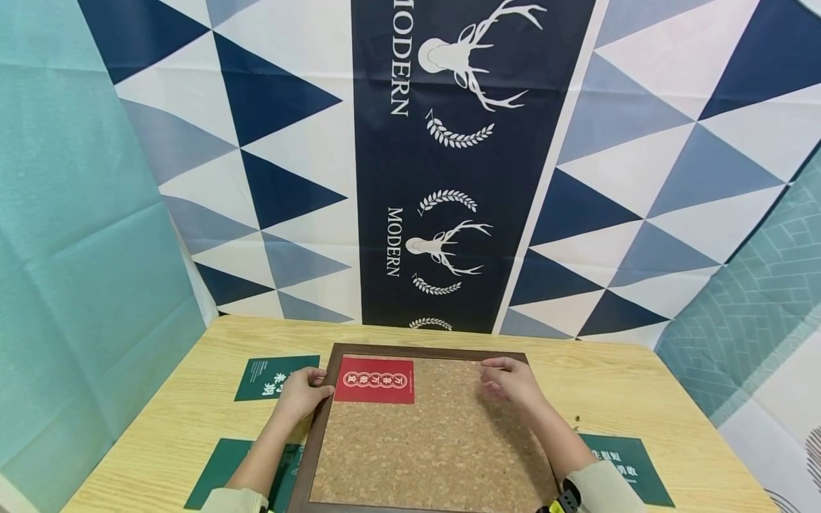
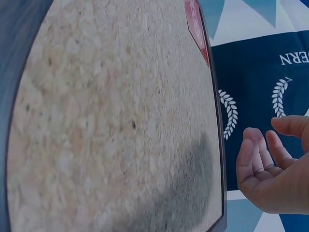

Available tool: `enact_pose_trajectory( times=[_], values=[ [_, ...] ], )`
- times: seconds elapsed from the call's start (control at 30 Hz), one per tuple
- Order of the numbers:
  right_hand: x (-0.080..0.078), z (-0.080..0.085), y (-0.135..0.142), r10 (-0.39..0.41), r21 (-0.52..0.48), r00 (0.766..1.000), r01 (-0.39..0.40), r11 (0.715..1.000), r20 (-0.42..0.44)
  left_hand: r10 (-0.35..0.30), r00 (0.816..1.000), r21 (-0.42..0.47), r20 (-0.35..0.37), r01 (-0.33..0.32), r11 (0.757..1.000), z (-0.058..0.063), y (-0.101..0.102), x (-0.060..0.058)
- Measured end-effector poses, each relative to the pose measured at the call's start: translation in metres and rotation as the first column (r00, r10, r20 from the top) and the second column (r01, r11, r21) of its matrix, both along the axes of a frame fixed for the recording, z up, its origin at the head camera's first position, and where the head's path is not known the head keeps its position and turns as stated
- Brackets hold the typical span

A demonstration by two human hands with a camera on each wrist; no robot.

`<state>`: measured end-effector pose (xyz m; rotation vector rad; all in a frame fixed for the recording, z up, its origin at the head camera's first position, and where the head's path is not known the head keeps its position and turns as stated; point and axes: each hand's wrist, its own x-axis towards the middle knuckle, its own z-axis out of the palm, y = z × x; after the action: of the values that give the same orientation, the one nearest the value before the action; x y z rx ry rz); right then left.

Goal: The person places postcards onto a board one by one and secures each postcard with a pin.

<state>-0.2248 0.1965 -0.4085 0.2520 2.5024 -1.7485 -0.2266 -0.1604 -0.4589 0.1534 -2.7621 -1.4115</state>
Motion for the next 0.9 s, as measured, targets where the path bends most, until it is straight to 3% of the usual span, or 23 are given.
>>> enact_pose_trajectory(
  times=[0.47,0.9],
  values=[
    [0.002,0.0,0.02,0.009,0.003,1.0,-0.009,1.0,0.001,0.0,1.0,0.013,0.015,0.0,1.0,0.001,0.0,0.0],
    [0.006,0.0,0.037,0.007,0.076,1.0,-0.007,0.997,0.002,0.021,0.999,0.017,0.028,-0.022,1.0,-0.001,0.0,-0.001]
  ],
)
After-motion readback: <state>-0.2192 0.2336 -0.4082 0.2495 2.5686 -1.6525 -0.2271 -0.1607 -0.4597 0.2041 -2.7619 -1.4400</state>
